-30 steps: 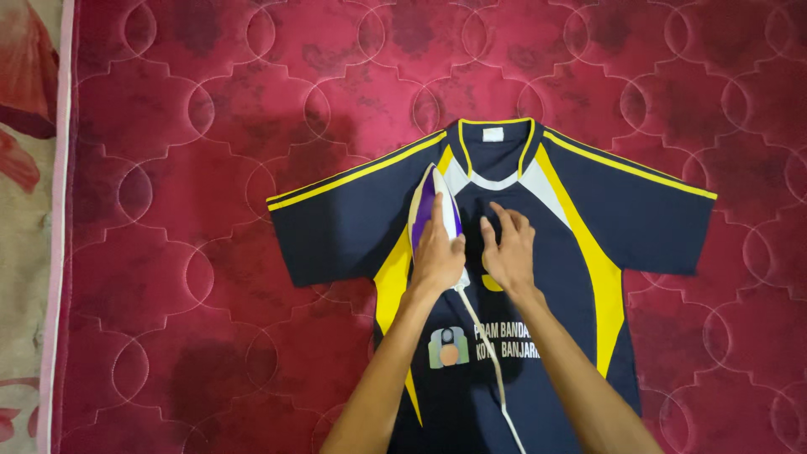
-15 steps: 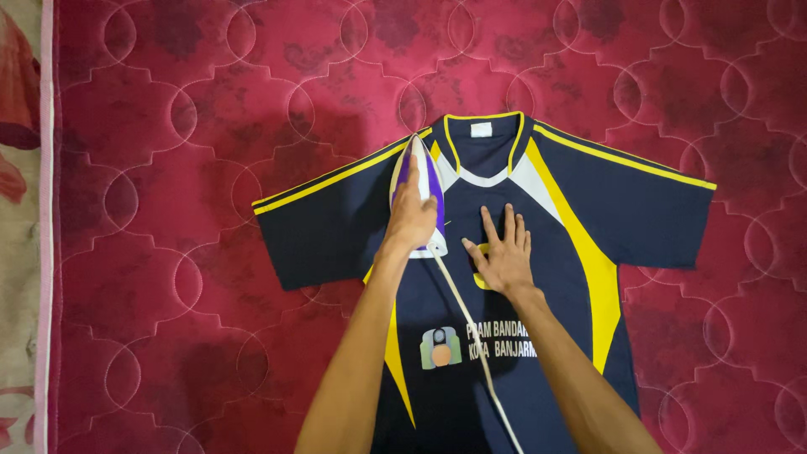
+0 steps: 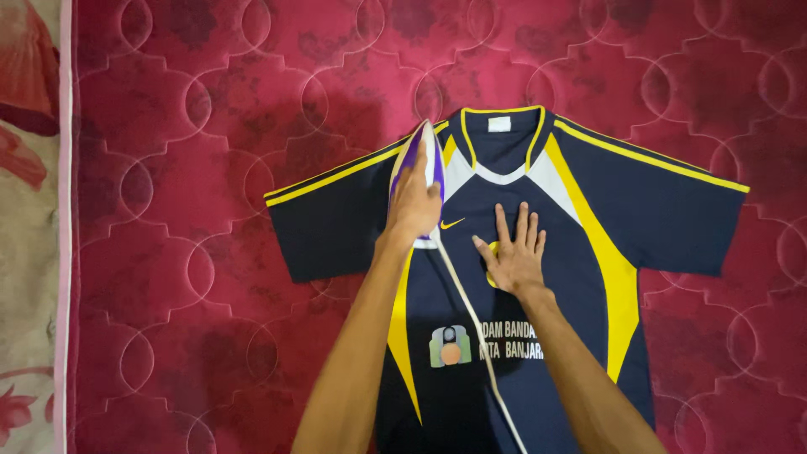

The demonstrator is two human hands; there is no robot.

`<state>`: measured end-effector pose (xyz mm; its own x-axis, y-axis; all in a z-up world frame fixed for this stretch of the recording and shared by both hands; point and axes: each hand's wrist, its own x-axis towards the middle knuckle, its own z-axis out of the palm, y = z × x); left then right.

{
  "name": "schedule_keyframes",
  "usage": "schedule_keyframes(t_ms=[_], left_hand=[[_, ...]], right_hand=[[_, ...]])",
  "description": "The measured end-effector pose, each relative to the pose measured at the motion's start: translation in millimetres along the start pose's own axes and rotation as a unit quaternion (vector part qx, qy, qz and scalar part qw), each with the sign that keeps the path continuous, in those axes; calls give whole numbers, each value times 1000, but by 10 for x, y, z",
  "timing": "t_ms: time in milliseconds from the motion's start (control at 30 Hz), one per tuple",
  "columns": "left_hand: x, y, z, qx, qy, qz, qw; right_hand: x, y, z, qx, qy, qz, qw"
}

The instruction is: The person irons a dark blue and yellow sports jersey laid flat on a red patterned mat. They use a purple and white electric iron to smooth the front, sleeves, and collar areas, then fold the jersey in half.

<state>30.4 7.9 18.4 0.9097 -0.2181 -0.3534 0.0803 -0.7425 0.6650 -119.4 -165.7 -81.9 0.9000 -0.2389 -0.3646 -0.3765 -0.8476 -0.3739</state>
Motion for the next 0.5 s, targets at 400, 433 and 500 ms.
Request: schedule_keyframes(t_ms=[400, 433, 500], left_hand=[[-266, -305, -327, -35, -5, 90, 995], [-277, -295, -342, -27, -19, 57, 998], [-292, -294, -382, -11, -47, -8, 999]], right_hand=[[25, -67, 21, 0, -17, 20, 1000], [22, -67, 14, -2, -18, 22, 1000], [25, -82, 10, -7, -21, 25, 999]])
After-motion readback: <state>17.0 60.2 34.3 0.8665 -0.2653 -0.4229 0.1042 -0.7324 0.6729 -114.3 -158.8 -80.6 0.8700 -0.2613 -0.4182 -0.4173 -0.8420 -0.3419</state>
